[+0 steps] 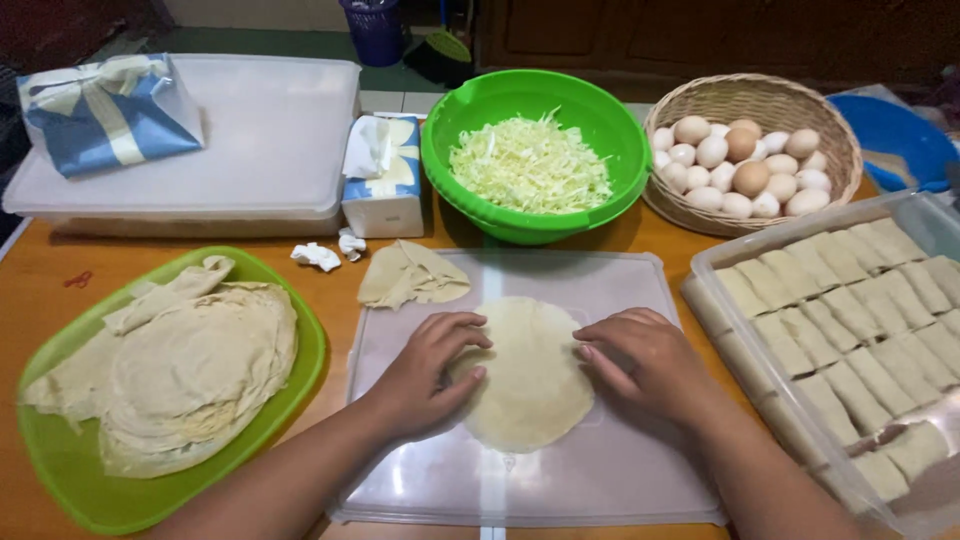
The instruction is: The person prepares and rolls spring rolls filled with shredded cabbage and egg.
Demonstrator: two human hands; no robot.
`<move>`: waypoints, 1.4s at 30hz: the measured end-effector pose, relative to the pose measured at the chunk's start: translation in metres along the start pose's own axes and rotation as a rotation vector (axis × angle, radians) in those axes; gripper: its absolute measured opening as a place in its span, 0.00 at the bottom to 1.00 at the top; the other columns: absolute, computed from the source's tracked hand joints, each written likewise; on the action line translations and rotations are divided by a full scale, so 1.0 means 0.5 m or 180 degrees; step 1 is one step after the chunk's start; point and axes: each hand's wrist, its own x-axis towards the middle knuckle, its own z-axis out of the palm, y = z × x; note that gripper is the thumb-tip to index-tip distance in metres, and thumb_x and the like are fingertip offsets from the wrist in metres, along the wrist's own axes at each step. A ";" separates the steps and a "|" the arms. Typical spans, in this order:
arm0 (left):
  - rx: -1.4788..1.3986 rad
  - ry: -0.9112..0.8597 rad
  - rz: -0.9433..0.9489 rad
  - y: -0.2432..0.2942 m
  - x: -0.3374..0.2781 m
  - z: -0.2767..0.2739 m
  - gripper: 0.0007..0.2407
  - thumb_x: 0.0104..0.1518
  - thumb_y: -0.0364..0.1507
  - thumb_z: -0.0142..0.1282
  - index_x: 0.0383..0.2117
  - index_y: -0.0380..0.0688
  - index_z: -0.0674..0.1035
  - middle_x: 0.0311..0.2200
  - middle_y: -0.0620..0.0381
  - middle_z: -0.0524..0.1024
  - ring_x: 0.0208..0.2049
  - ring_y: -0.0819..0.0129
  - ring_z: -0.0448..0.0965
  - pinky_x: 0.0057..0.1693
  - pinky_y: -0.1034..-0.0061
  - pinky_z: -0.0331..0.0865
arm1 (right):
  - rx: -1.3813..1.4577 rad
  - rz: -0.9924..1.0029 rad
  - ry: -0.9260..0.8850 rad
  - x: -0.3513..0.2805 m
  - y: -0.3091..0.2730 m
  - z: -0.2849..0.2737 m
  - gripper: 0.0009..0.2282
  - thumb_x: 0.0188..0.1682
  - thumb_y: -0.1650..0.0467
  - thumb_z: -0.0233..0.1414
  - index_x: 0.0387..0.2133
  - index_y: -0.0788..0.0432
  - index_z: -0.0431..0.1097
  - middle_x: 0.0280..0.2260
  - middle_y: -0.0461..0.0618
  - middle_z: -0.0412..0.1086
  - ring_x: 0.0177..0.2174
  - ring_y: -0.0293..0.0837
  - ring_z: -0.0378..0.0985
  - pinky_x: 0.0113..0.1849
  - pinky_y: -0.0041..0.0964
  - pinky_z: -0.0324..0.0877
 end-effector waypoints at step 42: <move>0.1014 0.0333 0.0358 -0.006 0.004 -0.015 0.13 0.53 0.29 0.59 0.43 0.39 0.78 0.55 0.44 0.73 0.62 0.45 0.67 0.65 0.53 0.57 | -0.0478 -0.0328 0.0174 0.050 0.001 0.024 0.06 0.42 0.70 0.60 0.31 0.58 0.77 0.31 0.51 0.77 0.35 0.53 0.79 0.42 0.47 0.71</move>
